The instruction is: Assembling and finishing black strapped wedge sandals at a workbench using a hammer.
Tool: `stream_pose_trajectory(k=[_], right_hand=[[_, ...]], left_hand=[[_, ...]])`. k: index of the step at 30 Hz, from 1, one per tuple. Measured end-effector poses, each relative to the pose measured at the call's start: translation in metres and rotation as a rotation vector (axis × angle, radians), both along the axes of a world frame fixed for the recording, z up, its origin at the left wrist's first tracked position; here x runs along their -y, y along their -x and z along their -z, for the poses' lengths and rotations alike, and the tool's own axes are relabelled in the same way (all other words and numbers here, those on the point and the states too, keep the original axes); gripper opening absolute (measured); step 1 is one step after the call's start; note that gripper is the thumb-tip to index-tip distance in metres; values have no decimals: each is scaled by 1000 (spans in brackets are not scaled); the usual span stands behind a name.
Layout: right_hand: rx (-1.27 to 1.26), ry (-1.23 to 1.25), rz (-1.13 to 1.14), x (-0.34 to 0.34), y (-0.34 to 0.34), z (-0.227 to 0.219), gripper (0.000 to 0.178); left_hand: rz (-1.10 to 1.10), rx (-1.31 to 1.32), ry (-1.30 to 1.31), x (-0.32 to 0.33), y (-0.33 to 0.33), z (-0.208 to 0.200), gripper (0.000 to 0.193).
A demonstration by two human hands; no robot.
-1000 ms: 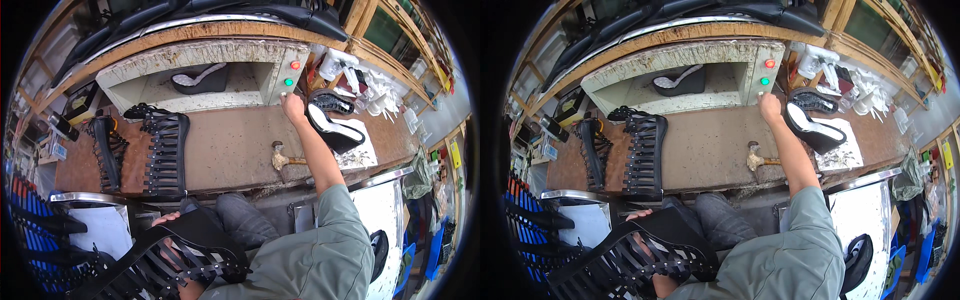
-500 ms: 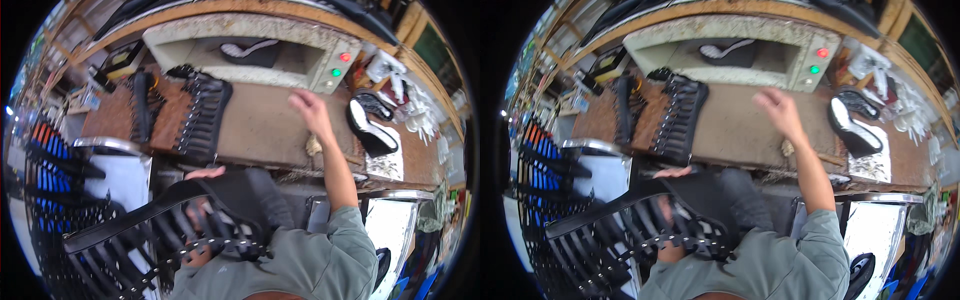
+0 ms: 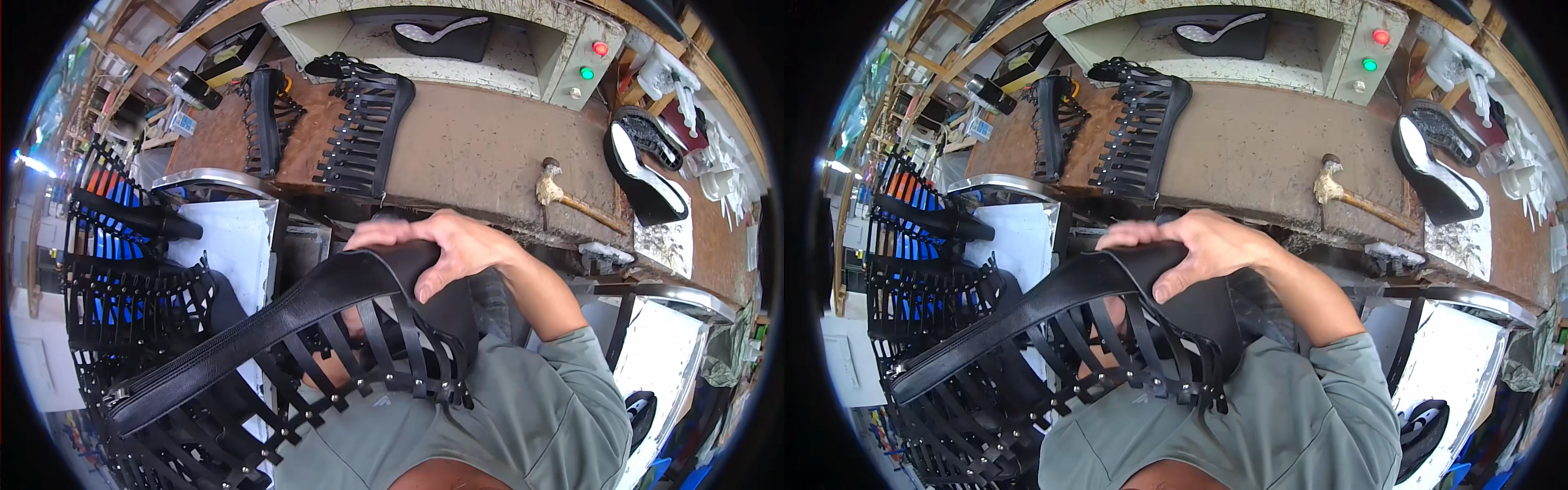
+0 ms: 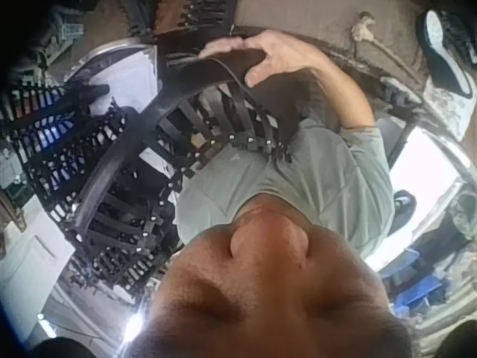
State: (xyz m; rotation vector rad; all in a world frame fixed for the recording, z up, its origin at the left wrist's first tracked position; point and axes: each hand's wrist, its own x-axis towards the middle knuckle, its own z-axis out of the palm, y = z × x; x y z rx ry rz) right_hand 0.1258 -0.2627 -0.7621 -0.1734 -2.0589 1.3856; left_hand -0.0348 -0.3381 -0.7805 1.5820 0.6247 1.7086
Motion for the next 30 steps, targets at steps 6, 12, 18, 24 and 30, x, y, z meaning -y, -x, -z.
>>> stream_pose_trajectory(k=[6,12,18,24,30], right_hand=[[21,-657,510,21,-35,-55,72],[97,-542,161,57,-52,-28,70],[234,544,338,63,-47,16,75],[167,726,43,68,-33,-2,92],[81,722,135,82,-25,7,93]], left_hand=[[139,56,785,-8,66,34,59],[99,-3,664,-21,85,37,58],[227,-238,472,-19,60,-26,61],[180,-305,450,-4,50,-69,71],[-90,-691,221,-3,47,-70,83]])
